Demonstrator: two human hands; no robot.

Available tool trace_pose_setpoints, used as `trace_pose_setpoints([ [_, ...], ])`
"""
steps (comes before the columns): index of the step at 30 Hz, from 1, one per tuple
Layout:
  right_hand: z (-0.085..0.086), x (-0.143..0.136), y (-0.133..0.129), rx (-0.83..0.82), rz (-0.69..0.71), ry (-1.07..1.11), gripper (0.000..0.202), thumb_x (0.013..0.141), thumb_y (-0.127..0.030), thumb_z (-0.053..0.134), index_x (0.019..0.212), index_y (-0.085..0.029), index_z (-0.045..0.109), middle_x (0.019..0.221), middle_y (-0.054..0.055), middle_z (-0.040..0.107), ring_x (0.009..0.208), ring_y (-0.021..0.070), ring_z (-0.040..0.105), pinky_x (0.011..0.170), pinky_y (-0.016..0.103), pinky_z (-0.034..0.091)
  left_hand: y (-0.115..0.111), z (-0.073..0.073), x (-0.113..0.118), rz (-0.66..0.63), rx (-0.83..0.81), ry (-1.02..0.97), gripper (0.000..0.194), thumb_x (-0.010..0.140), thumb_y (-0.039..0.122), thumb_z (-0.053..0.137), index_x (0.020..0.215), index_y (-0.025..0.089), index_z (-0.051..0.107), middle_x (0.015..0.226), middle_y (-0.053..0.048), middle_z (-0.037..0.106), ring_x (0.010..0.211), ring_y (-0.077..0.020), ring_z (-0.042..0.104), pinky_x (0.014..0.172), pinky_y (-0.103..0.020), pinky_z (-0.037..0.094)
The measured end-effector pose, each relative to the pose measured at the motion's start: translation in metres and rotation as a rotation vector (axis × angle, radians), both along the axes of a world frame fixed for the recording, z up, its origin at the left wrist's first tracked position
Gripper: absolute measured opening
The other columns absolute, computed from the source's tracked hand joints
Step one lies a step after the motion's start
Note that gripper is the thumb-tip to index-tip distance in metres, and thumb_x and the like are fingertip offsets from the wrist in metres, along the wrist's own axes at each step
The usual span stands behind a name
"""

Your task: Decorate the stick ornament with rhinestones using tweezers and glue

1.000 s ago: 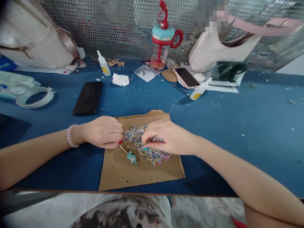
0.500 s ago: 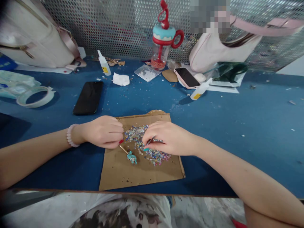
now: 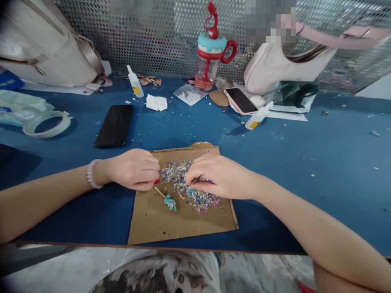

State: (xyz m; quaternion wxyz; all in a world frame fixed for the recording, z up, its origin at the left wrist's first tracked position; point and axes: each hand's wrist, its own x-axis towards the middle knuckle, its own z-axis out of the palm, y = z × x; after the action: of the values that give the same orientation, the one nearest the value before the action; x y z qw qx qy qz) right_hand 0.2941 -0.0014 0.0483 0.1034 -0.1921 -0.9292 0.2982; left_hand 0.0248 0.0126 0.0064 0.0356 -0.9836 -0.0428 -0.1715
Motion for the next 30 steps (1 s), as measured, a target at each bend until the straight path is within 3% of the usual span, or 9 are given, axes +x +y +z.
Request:
trace_pose_setpoints([
  [30, 0.0, 0.0048, 0.0032, 0.069, -0.01, 0.033, 0.015, 0.093, -0.024, 0.055, 0.084, -0.017, 0.064, 0.081, 0.002, 0.069, 0.077, 0.0145, 0.059, 0.074, 0.027, 0.043, -0.0003, 0.0001, -0.0003, 0.007, -0.012, 0.003, 0.028, 0.091, 0.018, 0.039, 0.065, 0.02, 0.051, 0.058, 0.002, 0.054, 0.053, -0.0128, 0.046, 0.051, -0.029, 0.032],
])
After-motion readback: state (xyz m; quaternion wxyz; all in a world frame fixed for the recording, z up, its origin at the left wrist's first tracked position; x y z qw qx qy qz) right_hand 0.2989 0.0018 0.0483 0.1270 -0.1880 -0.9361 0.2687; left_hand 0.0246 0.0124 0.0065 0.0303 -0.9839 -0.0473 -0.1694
